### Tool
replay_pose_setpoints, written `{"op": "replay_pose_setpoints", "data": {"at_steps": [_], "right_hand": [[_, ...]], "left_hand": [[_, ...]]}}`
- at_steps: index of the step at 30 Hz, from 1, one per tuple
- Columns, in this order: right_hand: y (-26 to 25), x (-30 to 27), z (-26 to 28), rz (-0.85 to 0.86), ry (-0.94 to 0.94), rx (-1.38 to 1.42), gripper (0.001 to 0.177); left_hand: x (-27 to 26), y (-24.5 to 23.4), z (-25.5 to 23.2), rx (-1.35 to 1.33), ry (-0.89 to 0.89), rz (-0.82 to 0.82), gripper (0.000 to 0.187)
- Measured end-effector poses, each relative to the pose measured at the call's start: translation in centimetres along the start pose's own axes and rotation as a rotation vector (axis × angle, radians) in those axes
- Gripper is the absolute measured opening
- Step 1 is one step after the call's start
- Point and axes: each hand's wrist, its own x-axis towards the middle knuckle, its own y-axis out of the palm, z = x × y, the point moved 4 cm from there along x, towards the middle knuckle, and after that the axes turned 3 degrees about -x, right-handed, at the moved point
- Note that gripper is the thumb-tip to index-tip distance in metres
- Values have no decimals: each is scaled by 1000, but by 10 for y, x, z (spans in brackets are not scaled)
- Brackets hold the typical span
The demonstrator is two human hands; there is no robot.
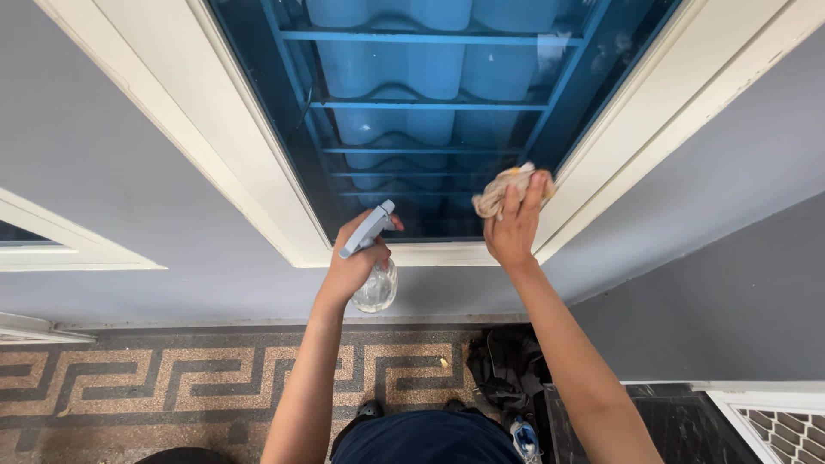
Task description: The person cleans a window pane by wiping the glass with a cloth while holding a spray bottle.
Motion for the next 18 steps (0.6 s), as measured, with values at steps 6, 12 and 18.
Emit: {"op": "replay_pose_setpoints", "data": {"at_steps": [6, 12, 18], "right_hand": [[15, 27, 21, -50, 5, 50, 77], [38, -61, 15, 252, -133, -33, 77], [-2, 0, 5, 23, 43, 28, 76]], "left_hand": [[-8, -3, 5, 31, 12, 8, 44], [-16, -3, 8, 61, -48, -17, 39], [-19, -4, 10, 34, -52, 13, 41]]}}
